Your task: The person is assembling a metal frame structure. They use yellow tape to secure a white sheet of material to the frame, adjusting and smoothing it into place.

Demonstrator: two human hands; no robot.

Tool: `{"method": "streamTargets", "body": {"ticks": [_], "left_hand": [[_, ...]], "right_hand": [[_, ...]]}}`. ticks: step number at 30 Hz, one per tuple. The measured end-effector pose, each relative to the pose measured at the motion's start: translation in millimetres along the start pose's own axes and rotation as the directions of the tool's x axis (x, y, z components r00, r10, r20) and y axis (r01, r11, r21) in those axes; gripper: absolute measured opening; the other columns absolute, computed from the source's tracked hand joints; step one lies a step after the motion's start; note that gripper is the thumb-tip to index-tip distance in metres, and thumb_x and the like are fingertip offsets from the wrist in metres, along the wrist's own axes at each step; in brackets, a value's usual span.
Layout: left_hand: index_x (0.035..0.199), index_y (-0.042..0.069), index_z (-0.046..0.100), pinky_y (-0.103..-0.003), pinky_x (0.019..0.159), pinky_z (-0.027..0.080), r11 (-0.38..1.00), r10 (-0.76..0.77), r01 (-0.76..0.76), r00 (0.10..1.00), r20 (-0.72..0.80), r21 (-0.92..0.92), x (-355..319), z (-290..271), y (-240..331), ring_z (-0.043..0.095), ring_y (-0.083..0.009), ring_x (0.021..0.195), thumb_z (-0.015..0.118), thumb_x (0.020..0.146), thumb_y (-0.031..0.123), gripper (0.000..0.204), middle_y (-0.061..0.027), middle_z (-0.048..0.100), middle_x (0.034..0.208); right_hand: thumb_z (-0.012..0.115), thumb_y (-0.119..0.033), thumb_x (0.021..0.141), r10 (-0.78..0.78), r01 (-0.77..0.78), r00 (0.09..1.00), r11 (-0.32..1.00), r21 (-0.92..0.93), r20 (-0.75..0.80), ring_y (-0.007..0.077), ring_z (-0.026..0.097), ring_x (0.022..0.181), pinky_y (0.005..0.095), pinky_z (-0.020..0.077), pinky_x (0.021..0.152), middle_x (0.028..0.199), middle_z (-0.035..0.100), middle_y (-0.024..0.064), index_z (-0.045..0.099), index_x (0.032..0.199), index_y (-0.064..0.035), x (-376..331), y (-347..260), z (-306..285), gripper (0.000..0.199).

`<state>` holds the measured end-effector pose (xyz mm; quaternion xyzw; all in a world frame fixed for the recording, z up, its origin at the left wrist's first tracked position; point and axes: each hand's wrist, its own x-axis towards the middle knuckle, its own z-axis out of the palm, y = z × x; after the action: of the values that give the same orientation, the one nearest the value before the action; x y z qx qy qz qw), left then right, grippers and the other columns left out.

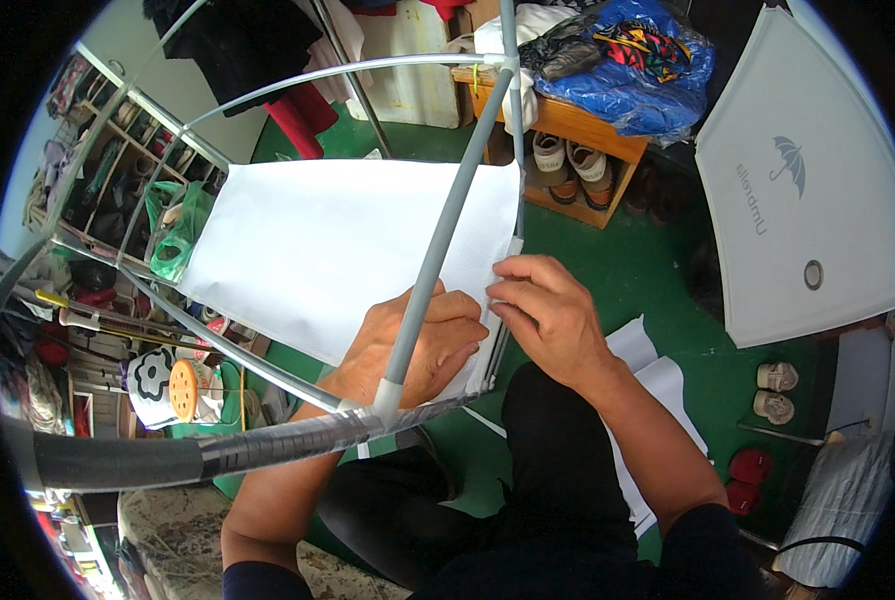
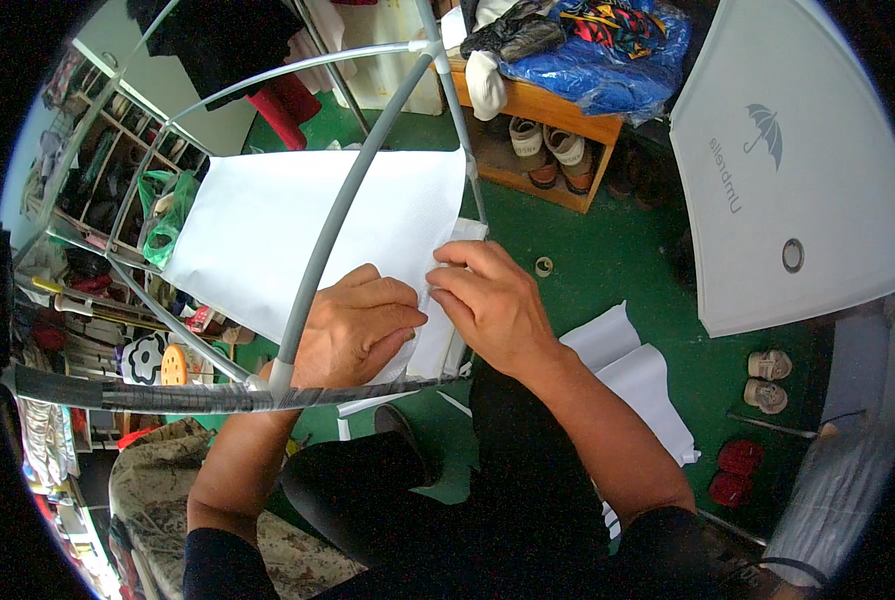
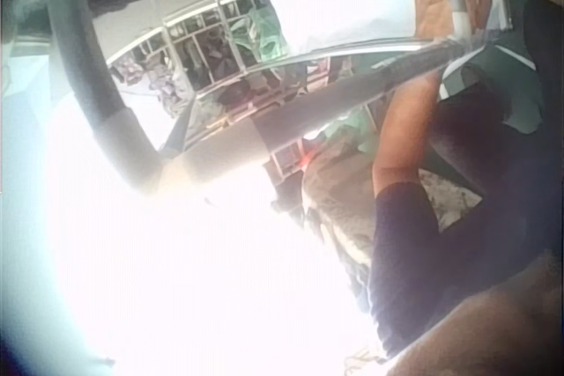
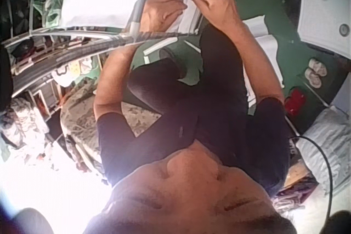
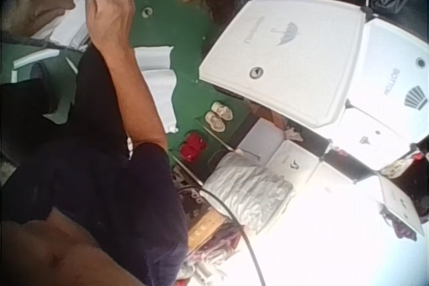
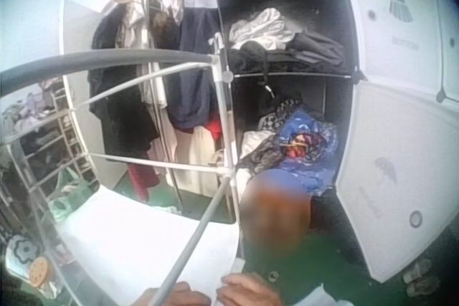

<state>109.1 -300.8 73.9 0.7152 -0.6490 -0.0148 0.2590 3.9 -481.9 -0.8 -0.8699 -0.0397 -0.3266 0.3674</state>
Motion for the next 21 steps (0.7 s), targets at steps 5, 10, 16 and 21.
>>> {"method": "streamTargets", "body": {"ticks": [5, 10, 16, 21], "left_hand": [[0.092, 0.001, 0.075, -0.034, 0.071, 0.055, 1.0, 0.007, -0.007, 1.0, -0.01, -0.002, -3, 1, 0, 0.065, -0.0252, 0.084, 0.078, 0.07, -0.004, 0.023, -0.0116, 0.071, 0.098], [0.091, 0.002, 0.075, -0.034, 0.07, 0.055, 0.999, 0.015, -0.015, 1.0, 0.008, 0.043, -2, -1, 1, 0.065, -0.025, 0.082, 0.078, 0.069, -0.004, 0.023, -0.0104, 0.071, 0.098], [0.09, 0.002, 0.075, -0.034, 0.069, 0.054, 0.999, -0.007, 0.005, 0.999, 0.035, 0.054, 1, -2, 6, 0.063, -0.0248, 0.08, 0.078, 0.068, -0.003, 0.023, -0.0095, 0.071, 0.097], [0.091, 0.002, 0.074, -0.035, 0.069, 0.054, 0.999, -0.024, 0.022, 0.998, 0.053, 0.042, 2, -4, 9, 0.063, -0.0243, 0.082, 0.081, 0.067, 0.0, 0.024, -0.009, 0.07, 0.097]], "right_hand": [[0.073, -0.003, 0.082, -0.01, 0.015, 0.995, 0.998, -0.056, 0.095, 0.0267, 0.064, 0.098, 0.0363, 0.0553, 0.082, 0.123, 0.064, 0.0082, 0.073, 0.111, -0.0067, -7, -3, -10, 0.03], [0.069, -0.002, 0.082, -0.067, 0.084, 0.983, 0.992, -0.096, 0.169, 0.0257, 0.062, 0.095, 0.0367, 0.055, 0.078, 0.13, 0.062, 0.0065, 0.073, 0.113, -0.009, -11, -4, -18, 0.032], [0.065, -0.001, 0.081, -0.108, 0.152, 0.978, 0.955, -0.255, 0.179, 0.0261, 0.062, 0.094, 0.0383, 0.0549, 0.078, 0.132, 0.061, 0.0063, 0.072, 0.114, -0.0093, 1, 14, -21, 0.035], [0.063, -0.004, 0.087, 0.054, -0.055, 0.998, 0.973, -0.224, -0.012, 0.0247, 0.063, 0.09, 0.038, 0.0544, 0.079, 0.126, 0.062, 0.0096, 0.07, 0.114, -0.008, 6, 22, -16, 0.029]]}}
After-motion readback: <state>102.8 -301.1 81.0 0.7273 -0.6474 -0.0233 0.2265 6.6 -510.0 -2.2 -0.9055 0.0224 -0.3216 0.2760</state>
